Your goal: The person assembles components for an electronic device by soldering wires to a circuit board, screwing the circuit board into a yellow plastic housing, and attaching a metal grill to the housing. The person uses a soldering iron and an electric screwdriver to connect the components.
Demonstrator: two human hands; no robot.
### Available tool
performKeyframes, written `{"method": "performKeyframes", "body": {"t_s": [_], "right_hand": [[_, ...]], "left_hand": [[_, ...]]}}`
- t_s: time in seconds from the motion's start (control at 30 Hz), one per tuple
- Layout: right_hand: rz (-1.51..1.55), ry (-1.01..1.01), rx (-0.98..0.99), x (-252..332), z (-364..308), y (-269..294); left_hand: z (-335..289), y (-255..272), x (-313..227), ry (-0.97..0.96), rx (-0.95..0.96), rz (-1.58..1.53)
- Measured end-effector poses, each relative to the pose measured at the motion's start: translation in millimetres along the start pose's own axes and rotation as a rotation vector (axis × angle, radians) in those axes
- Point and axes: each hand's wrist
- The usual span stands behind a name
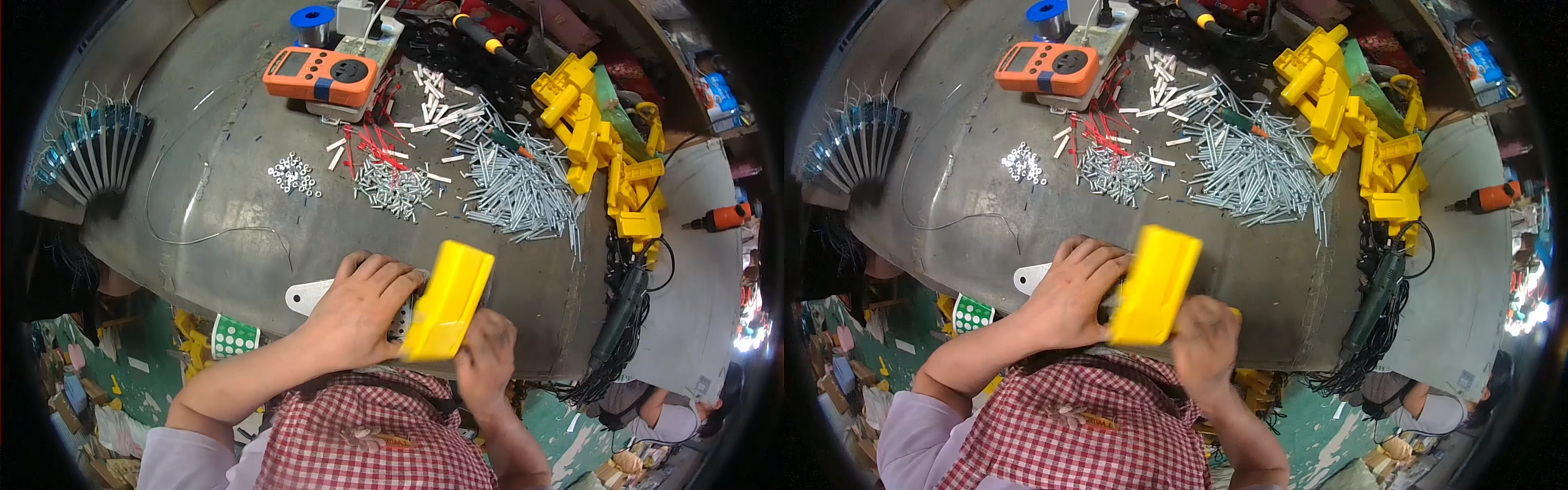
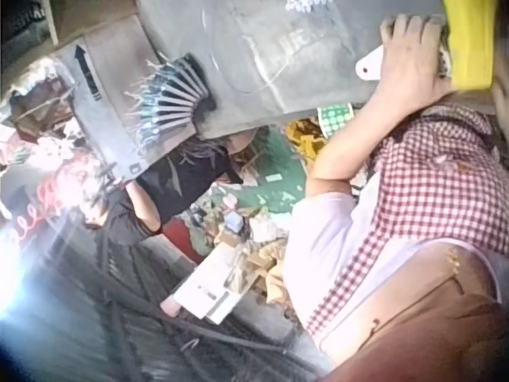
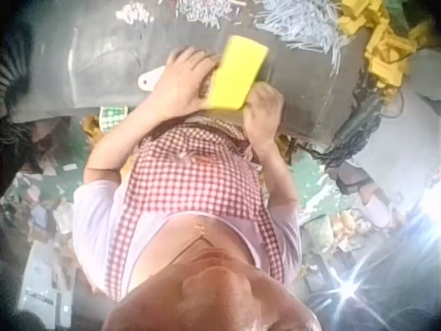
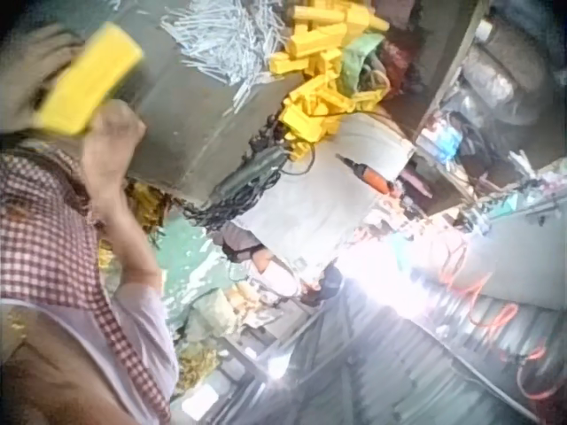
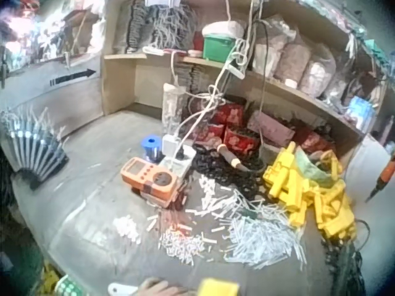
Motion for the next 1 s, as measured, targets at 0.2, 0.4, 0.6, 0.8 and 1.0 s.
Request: {"method": "performKeyframes", "body": {"t_s": [0.2,0.4,0.6,0.8,1.0], "right_hand": [[-0.284,-0.026,0.166,-15,19,30],[-0.325,0.113,0.275,2,54,54],[-0.334,0.146,0.356,5,55,60],[-0.384,0.198,0.398,16,63,58],[0.112,0.201,0.345,-30,47,42]], "left_hand": [[1,0,2,-0.003,-0.033,-0.024],[0,0,5,-0.011,-0.044,-0.050],[-1,3,3,-0.026,-0.022,-0.070],[2,7,6,-0.061,-0.024,-0.109],[8,-8,-11,0.083,-0.086,0.048]]}}
Point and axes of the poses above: each hand's wrist, its own z-axis towards the middle knuckle, its own y-axis out of the back of the hand, x = y × z, and after that the axes turned 7 degrees about -z, right-handed
